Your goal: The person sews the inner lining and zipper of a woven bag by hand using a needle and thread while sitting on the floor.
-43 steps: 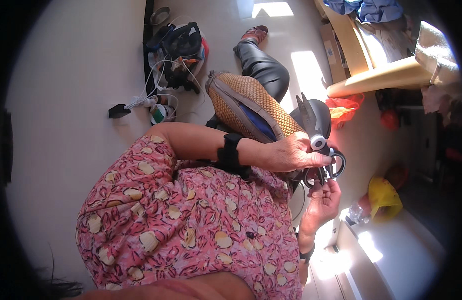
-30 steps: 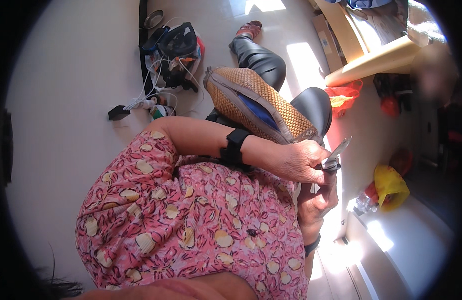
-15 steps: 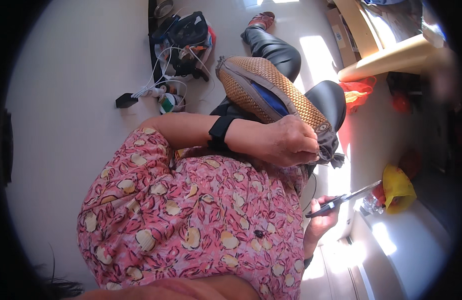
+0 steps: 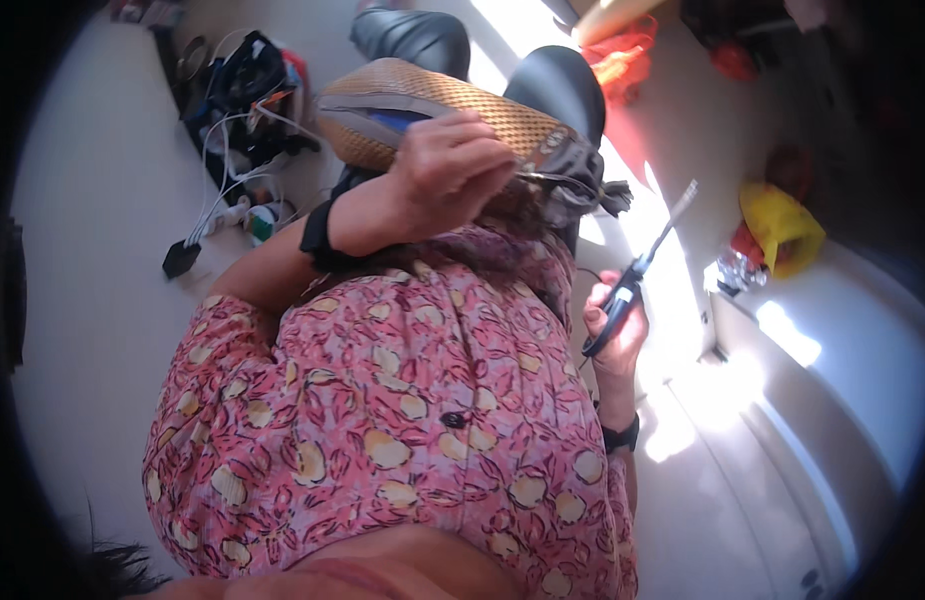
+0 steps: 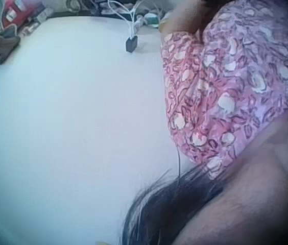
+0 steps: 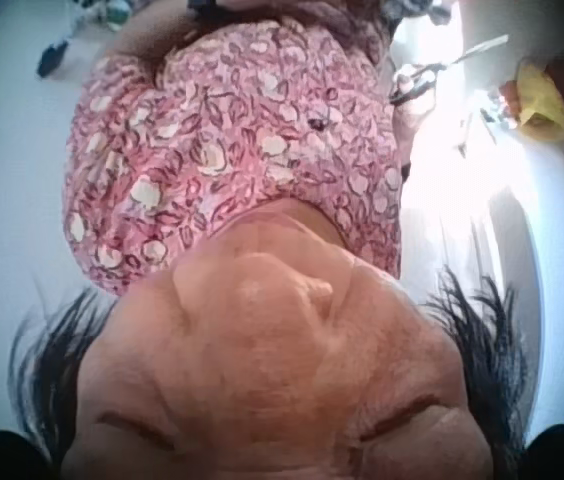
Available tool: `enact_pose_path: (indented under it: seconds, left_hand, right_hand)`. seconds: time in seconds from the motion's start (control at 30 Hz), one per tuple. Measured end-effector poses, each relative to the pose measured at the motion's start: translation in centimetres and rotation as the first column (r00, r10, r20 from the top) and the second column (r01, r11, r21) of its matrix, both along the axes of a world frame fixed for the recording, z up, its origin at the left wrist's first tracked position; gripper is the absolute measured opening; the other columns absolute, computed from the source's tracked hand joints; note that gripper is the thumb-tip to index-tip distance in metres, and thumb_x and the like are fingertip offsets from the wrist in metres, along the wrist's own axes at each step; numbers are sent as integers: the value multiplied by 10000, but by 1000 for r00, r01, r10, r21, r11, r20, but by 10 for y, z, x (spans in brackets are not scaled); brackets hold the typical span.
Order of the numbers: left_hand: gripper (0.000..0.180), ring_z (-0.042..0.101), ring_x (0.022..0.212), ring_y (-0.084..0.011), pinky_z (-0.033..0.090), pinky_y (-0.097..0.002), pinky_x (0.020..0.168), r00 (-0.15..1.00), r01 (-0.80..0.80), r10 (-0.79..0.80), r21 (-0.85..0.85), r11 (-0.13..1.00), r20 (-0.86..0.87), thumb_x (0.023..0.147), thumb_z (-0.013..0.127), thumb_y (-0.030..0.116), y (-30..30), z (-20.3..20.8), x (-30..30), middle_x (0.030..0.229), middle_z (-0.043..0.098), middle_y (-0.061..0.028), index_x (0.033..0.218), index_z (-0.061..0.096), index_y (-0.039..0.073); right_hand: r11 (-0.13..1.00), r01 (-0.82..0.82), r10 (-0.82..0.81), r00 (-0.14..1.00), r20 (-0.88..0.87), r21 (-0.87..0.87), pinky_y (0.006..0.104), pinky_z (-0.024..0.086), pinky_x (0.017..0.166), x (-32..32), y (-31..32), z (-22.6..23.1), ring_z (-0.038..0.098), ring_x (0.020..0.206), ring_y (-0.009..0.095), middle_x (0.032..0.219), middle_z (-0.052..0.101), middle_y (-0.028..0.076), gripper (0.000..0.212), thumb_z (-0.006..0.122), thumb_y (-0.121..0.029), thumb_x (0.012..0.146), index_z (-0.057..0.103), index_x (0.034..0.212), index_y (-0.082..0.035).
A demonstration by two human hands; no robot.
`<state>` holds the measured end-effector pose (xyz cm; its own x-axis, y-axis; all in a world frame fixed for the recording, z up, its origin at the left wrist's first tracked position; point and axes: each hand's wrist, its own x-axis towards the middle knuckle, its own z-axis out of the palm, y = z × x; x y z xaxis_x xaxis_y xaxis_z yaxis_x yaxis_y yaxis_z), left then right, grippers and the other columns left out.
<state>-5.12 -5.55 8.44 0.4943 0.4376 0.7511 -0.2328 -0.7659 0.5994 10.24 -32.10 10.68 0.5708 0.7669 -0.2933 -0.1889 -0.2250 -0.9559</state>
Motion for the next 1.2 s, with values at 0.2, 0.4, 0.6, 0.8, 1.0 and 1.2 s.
enact_pose_path:
  seconds: [0.2,0.4,0.6,0.8,1.0,1.2]
  left_hand:
    - [114,543,665,-234,432,-331,624,991,75,-68,56,996,-119,703,699,-27,10,3,-1,731,621,-72,787,631,12]
    - [154,554,705,-244,427,-361,674,977,166,-149,104,981,-150,676,711,-26,3,8,15,788,626,-60,797,632,24]
    - [173,498,647,-227,384,-366,616,950,291,-248,250,923,-192,635,711,-12,-11,11,32,701,536,-45,768,611,36]
    - [164,489,688,-238,372,-387,629,928,361,-290,373,855,-233,600,645,47,-16,9,40,694,493,-49,750,585,22]
    - [182,523,689,-242,392,-382,630,946,301,-236,332,894,-223,672,689,-16,-17,10,47,733,541,-55,833,614,21]
    - [183,532,720,-255,402,-379,659,958,245,-182,305,920,-219,687,711,8,-15,10,54,791,582,-58,845,626,36]
  right_hand:
    - [938,-57,105,987,123,-341,283,477,623,-19,-9,33,535,713,98,880,530,13,642,738,-479,768,511,1133,-3]
    - [868,-233,459,713,529,-438,382,458,585,-17,-14,31,563,679,324,817,533,150,424,722,-363,789,568,946,-1]
    - [887,-255,439,722,535,-384,388,439,566,-10,-20,27,545,652,316,776,522,140,317,707,-283,804,559,873,-11]
    - [874,-256,441,774,454,-414,373,460,575,-11,-30,23,566,645,308,741,550,157,305,708,-249,802,569,887,9]
    - [918,-211,343,846,408,-334,381,452,563,-16,-27,25,564,594,320,672,561,171,393,743,-300,772,569,885,33]
    - [879,-248,420,807,415,-407,381,433,538,-11,-27,15,545,564,345,643,531,204,446,743,-351,769,563,865,46]
